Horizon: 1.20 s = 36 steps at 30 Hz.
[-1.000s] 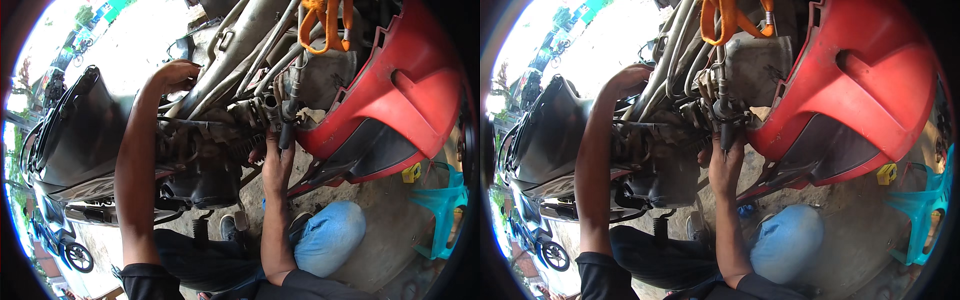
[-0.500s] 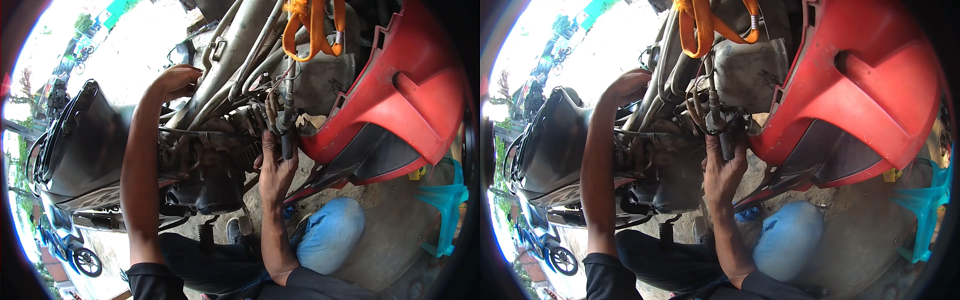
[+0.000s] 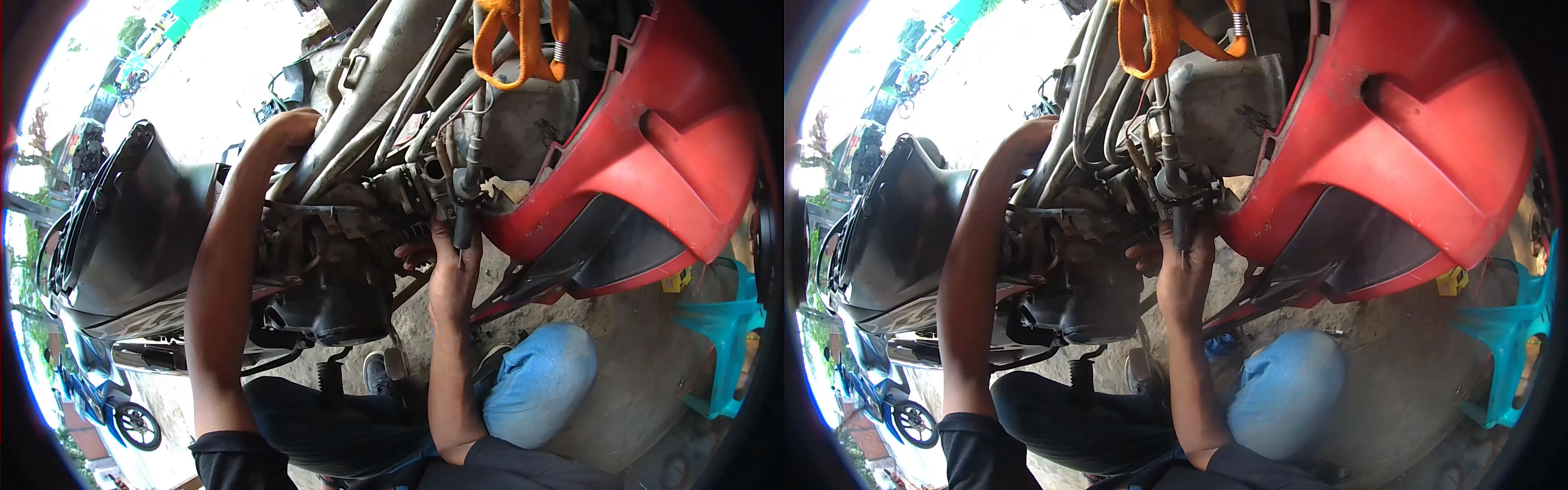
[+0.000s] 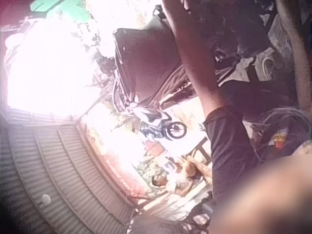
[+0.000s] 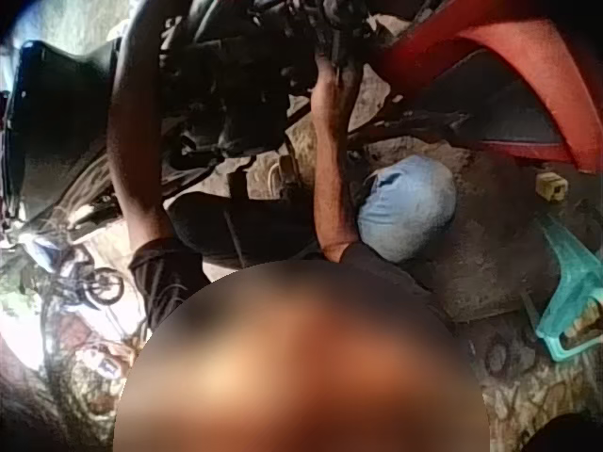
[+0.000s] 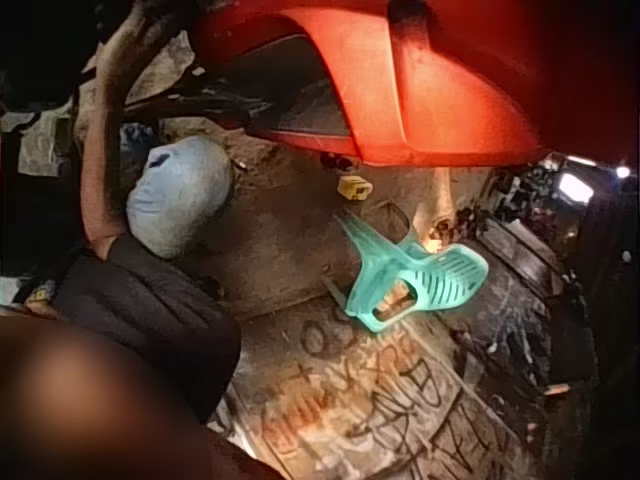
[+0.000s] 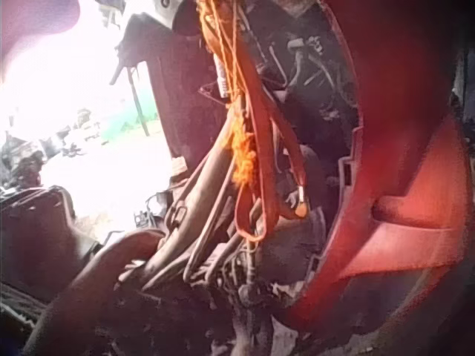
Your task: Adjusting and repairing the carburetor and engine area of a motorcycle.
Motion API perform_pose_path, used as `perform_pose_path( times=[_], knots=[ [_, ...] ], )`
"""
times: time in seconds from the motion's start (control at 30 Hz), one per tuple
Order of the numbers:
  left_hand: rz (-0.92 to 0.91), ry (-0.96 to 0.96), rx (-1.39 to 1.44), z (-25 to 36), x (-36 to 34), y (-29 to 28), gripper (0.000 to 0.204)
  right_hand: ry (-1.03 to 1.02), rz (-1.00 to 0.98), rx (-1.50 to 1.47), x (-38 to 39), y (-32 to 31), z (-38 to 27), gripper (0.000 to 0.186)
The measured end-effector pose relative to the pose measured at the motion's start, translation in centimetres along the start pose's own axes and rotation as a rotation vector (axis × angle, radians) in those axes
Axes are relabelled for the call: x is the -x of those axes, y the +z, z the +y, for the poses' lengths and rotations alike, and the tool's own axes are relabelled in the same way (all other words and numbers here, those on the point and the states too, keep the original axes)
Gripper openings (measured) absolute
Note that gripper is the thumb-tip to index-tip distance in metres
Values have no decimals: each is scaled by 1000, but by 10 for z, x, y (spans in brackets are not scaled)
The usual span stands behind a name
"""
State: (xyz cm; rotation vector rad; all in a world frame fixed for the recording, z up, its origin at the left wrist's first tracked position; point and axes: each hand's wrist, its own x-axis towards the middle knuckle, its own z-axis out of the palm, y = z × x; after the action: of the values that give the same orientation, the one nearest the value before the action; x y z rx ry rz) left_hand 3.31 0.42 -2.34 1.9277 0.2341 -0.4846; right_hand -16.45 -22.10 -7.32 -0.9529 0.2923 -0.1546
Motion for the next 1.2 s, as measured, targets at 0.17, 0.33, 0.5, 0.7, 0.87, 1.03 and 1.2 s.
perform_pose_path(
  times=[0.17, 0.33, 0.5, 0.7, 0.87, 1.03, 1.2],
  knots=[
    [55, -16, -48, 27, 24, -4, 10, -34, 4, 55, 0, -4, 3, 33],
    [-58, -10, 51, 32, 28, -5, 25, -77, 8, 116, -1, -5, 2, 36],
    [-59, 0, 35, 26, 19, -13, 30, -84, 57, 170, 0, -2, 3, 39],
    [-88, -18, 43, 27, 16, -10, 19, -131, 172, 334, 2, 3, -1, 39],
    [-14, -51, -35, 14, 8, -5, 14, -149, 207, 301, 4, 10, -1, 39],
    [-53, -27, -45, 5, -2, 6, 22, -11, -23, 93, -4, -7, 0, 36],
    [1, 43, -15, 7, 4, -6, 25, -57, -19, 105, -2, -5, 5, 34]
  ],
)
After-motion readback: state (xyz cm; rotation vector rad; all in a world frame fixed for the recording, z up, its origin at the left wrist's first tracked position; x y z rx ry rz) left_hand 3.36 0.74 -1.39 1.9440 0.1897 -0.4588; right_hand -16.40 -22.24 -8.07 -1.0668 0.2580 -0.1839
